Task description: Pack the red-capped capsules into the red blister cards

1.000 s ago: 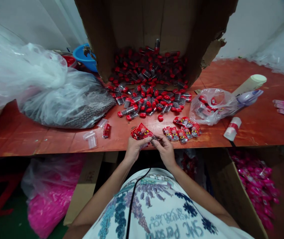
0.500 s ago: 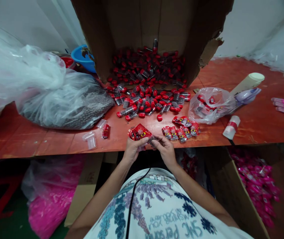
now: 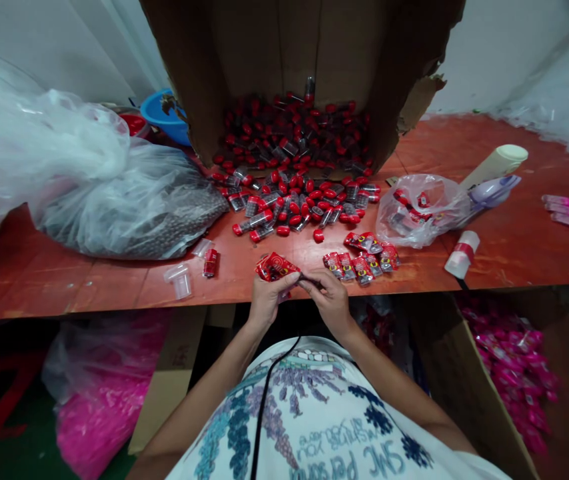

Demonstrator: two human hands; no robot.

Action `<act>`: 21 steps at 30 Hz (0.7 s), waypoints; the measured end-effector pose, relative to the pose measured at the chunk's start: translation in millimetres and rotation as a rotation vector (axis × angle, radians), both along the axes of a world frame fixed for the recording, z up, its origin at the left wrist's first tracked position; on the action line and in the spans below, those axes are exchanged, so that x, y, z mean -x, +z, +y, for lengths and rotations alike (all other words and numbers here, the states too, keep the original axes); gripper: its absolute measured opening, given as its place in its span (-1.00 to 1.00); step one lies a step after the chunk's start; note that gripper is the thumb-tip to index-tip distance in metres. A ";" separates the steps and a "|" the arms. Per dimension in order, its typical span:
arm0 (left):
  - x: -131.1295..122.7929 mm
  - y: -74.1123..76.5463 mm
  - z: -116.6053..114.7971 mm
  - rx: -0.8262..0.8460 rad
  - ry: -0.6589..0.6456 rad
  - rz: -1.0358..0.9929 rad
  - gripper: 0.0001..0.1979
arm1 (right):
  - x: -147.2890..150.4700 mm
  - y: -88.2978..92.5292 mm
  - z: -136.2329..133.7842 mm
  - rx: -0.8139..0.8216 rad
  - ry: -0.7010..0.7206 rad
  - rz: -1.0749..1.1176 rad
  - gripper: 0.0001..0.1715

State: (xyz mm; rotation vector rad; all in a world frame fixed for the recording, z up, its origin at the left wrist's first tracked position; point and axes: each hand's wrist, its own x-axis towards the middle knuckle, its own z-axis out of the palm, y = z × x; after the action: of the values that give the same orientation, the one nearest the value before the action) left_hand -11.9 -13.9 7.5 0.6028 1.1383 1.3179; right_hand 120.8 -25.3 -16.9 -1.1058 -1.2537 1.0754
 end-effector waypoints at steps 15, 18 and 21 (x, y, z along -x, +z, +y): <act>-3.9 -2.4 1.1 0.026 -0.003 -0.002 -0.71 | 8.4 -11.7 -5.8 0.187 0.030 0.255 -0.59; -5.1 -2.4 0.9 0.012 0.002 0.021 -0.75 | 11.8 -17.1 -8.7 0.114 -0.056 0.148 -0.63; -4.1 -0.7 0.8 0.029 -0.016 0.022 -0.73 | 12.6 -18.4 -8.3 0.130 -0.046 0.154 -0.62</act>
State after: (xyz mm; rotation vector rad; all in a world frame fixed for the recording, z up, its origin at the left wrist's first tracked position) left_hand -7.9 -13.1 6.8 0.6051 1.1662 1.2814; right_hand 108.2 -33.6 -35.4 -1.1217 -1.0446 1.1972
